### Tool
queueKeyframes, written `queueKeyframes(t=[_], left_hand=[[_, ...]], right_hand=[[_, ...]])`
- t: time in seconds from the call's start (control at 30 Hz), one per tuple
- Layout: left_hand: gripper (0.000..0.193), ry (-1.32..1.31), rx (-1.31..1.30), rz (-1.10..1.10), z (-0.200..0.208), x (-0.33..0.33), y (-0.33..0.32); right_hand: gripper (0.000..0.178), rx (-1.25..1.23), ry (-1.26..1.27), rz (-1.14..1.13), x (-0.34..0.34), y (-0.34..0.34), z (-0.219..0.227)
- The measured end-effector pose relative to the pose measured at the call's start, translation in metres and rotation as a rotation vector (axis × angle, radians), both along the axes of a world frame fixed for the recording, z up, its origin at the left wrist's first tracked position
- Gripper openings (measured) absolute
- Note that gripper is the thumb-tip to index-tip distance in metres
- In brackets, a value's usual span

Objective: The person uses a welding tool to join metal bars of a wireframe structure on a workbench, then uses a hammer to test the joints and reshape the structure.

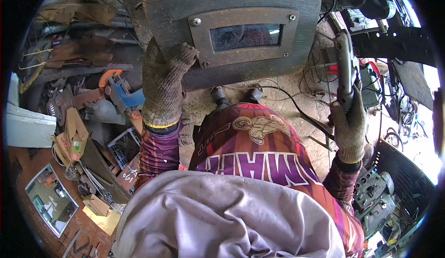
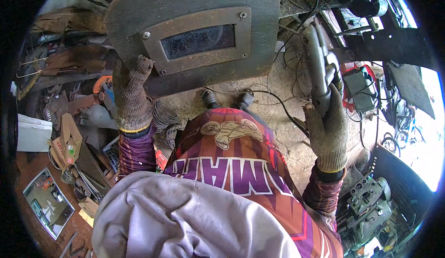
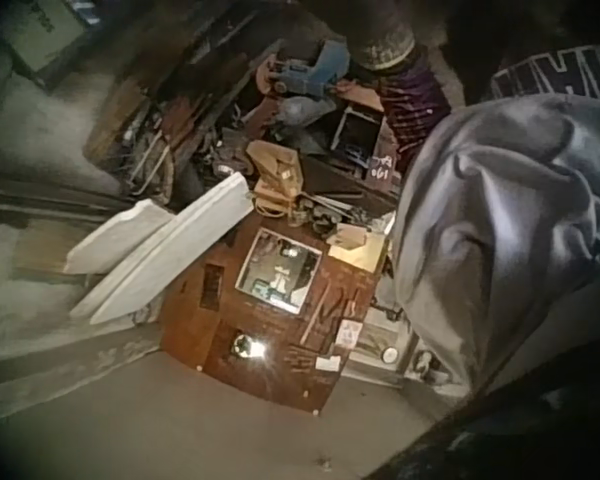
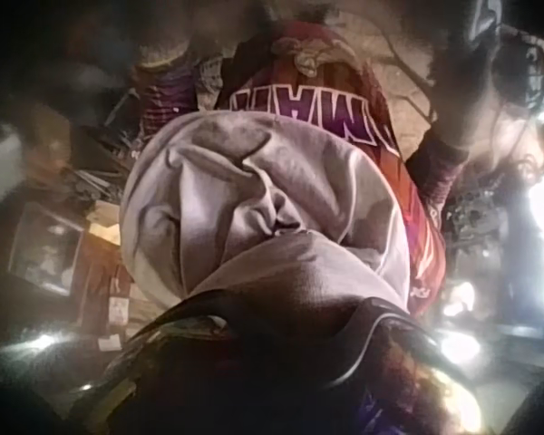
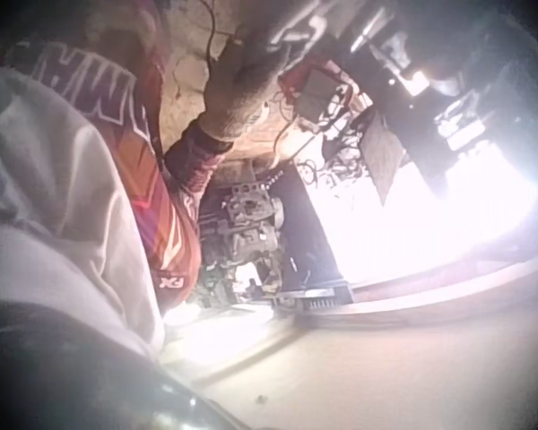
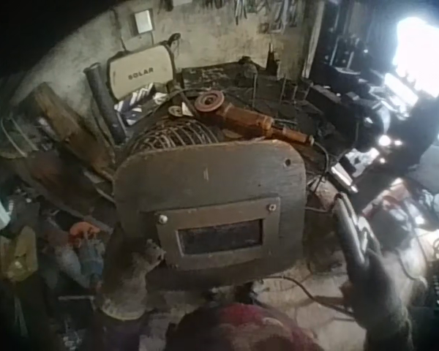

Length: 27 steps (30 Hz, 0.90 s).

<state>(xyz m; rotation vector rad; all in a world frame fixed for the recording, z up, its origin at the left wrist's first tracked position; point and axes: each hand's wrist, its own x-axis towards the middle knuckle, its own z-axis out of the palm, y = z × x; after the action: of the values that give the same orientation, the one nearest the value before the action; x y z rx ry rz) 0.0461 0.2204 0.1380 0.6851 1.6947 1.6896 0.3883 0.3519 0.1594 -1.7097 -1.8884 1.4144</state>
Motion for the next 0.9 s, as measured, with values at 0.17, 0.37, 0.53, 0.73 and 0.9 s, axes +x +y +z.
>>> queueKeyframes(t=[0.17, 0.37, 0.53, 0.73, 0.9], left_hand=[[0.046, -0.058, 0.039, 0.020, 0.004, 0.005, 0.004], [0.047, -0.028, 0.048, 0.023, 0.006, 0.000, 0.005], [0.048, -0.039, 0.064, -0.002, 0.000, 0.004, 0.003], [0.050, 0.003, 0.011, -0.003, 0.001, 0.004, 0.004], [0.048, 0.120, -0.096, -0.022, 0.008, 0.003, 0.006]], right_hand=[[0.056, 0.016, 0.019, 0.014, 0.002, 0.000, -0.004], [0.054, 0.001, 0.087, -0.080, 0.002, 0.000, 0.000], [0.057, -0.029, 0.099, -0.028, 0.003, -0.001, -0.005], [0.048, 0.000, 0.103, -0.102, 0.006, -0.007, -0.010], [0.050, -0.061, 0.204, -0.140, 0.017, -0.010, -0.021]])
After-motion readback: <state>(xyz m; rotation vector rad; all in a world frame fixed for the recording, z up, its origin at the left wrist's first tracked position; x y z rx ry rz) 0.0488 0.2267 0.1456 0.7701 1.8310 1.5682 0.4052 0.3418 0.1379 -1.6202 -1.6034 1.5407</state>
